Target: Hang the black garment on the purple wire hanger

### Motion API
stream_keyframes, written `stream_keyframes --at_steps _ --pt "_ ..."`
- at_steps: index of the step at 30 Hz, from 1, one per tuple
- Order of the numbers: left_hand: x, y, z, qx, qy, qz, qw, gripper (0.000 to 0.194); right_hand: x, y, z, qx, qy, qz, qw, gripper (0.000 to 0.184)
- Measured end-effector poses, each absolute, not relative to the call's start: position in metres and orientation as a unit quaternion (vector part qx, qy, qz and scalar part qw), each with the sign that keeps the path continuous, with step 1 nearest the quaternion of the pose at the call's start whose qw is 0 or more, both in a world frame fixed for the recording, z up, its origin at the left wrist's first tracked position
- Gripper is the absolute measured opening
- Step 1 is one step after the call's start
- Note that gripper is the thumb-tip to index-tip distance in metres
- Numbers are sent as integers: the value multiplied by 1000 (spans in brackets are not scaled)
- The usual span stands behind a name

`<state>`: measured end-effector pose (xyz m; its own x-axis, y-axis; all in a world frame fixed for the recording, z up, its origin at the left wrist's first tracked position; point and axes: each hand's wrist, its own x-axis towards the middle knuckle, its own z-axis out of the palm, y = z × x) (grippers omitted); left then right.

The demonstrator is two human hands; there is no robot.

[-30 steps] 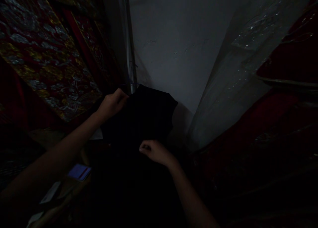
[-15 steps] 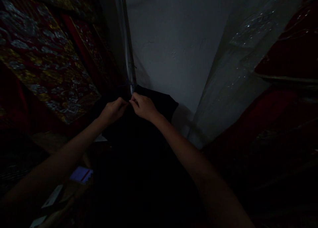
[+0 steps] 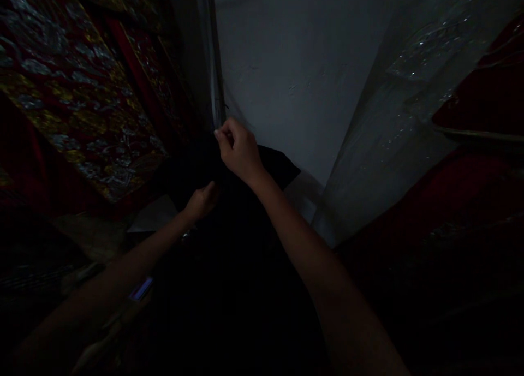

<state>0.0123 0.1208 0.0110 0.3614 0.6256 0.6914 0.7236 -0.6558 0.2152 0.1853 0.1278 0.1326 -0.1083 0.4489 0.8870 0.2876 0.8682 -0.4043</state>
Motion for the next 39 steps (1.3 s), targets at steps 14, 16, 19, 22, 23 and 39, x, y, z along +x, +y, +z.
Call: stream_keyframes --at_steps 14,16,19,22,23,39 --pt "29 105 73 -699 -368 -558 -252 29 209 120 101 -259 -809 103 517 15" --pt "29 107 75 -698 -363 -562 -253 28 209 118 100 -259 -807 101 521 15" --pt "32 106 73 -682 -365 -578 -262 25 208 115 98 -256 -808 99 522 14" --pt "35 102 69 -670 -375 -591 -248 22 207 113 94 -265 -811 96 512 13" --pt "36 100 67 -670 -378 -594 -236 21 206 113 92 -269 -811 95 510 13" --pt "43 100 53 -706 -371 -589 -132 20 200 115 77 -262 -779 91 562 13"
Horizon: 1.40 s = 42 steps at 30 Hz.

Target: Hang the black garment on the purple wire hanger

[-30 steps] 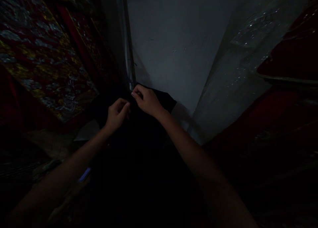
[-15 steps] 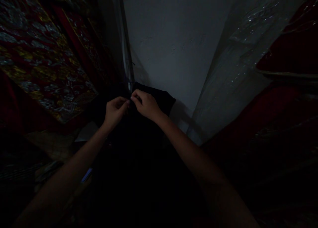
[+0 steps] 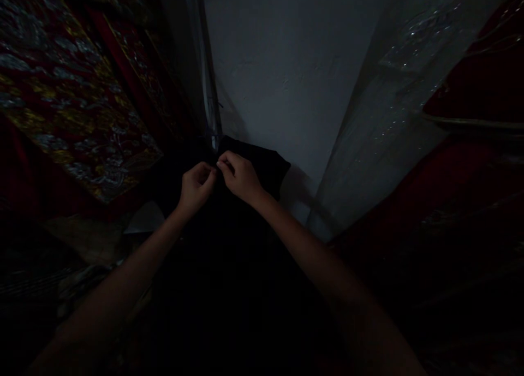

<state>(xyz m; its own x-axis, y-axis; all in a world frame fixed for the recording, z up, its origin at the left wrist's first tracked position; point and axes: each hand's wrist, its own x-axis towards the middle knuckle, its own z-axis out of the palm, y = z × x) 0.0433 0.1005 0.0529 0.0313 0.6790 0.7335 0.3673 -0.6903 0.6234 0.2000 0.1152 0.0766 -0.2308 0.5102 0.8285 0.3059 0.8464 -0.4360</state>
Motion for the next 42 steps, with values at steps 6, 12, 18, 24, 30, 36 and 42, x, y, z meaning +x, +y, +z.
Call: stream_keyframes --at_steps 6,12,18,24,30,36,42 --pt "40 112 50 697 436 553 133 18 182 125 76 -254 -745 99 609 16" --pt "36 100 2 750 493 408 166 26 197 140 100 -232 -642 129 720 24" --pt "25 72 -48 773 489 344 211 15 267 158 100 -281 -516 236 774 32" --pt "11 82 -26 747 500 387 203 23 294 140 71 -246 -355 435 790 15" --pt "-8 126 30 613 519 590 82 48 302 128 45 -210 -217 545 782 11" --pt "-1 162 58 618 504 594 101 71 302 121 13 -273 -135 564 768 15" --pt "22 163 62 621 480 613 89 83 283 106 -14 -292 -134 563 761 12"
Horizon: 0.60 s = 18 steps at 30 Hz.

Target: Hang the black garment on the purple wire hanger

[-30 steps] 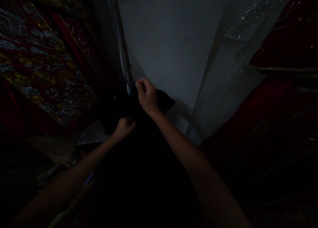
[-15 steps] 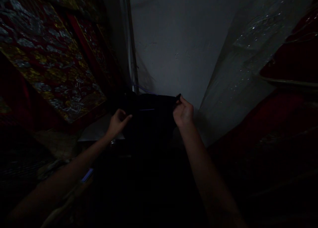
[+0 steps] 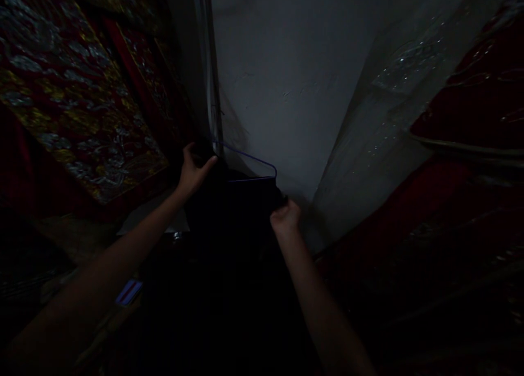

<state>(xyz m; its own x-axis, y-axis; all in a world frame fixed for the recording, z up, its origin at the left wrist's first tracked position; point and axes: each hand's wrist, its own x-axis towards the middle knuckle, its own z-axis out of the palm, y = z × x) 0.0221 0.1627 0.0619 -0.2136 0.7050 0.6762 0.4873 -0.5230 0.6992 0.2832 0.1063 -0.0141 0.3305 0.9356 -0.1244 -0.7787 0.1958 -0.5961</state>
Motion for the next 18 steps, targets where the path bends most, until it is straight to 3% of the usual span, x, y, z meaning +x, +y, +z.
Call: stream_keyframes --at_steps 3,8,13,18 --pt "23 170 66 603 465 646 66 83 270 100 -26 -296 -123 584 746 10" --pt "-8 196 67 532 490 673 153 14 269 96 -34 -330 -151 598 715 5" --pt "-52 193 42 450 537 676 228 11 278 96 -38 -364 -179 589 699 4" --pt "-80 157 5 373 569 644 350 9 264 96 -55 -408 -230 612 638 17"
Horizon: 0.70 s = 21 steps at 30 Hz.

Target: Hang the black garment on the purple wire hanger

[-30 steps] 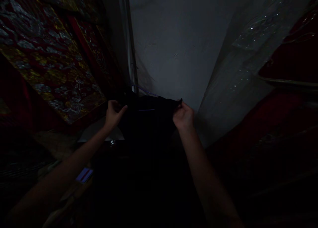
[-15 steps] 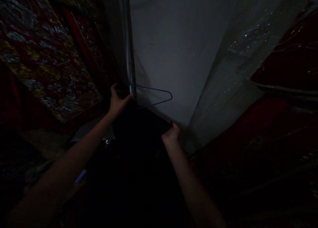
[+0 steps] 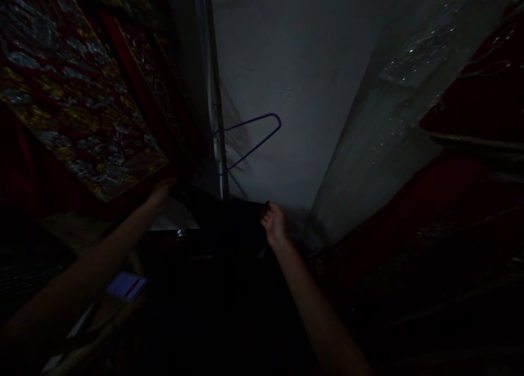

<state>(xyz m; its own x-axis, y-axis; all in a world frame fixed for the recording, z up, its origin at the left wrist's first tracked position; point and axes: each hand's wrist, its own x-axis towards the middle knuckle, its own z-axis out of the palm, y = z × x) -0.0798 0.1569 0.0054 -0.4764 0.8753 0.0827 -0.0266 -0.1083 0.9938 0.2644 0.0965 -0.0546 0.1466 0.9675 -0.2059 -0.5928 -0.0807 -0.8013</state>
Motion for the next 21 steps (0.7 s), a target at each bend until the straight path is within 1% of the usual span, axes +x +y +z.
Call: stream_keyframes --at_steps 5,11,12,13,15,17,19,21 --pt "-94 108 -13 313 571 614 446 10 247 90 -74 -442 -320 619 565 13" --pt "-83 51 -5 275 552 616 489 13 222 71 -76 -443 -461 629 443 8" --pt "-76 44 -2 284 544 617 493 13 215 66 -72 -433 -485 638 413 12" --pt "-68 37 2 300 534 616 496 13 208 61 -67 -413 -511 651 380 21" --pt "-48 22 10 347 507 609 502 11 192 49 -54 -351 -555 678 329 44" --pt "-23 5 17 400 477 592 512 11 178 38 -38 -281 -566 707 319 61" --pt "1 -14 25 462 443 564 522 15 168 28 -22 -247 -529 736 344 65" --pt "20 -32 35 557 410 523 499 23 166 22 -8 -248 -471 760 373 62"
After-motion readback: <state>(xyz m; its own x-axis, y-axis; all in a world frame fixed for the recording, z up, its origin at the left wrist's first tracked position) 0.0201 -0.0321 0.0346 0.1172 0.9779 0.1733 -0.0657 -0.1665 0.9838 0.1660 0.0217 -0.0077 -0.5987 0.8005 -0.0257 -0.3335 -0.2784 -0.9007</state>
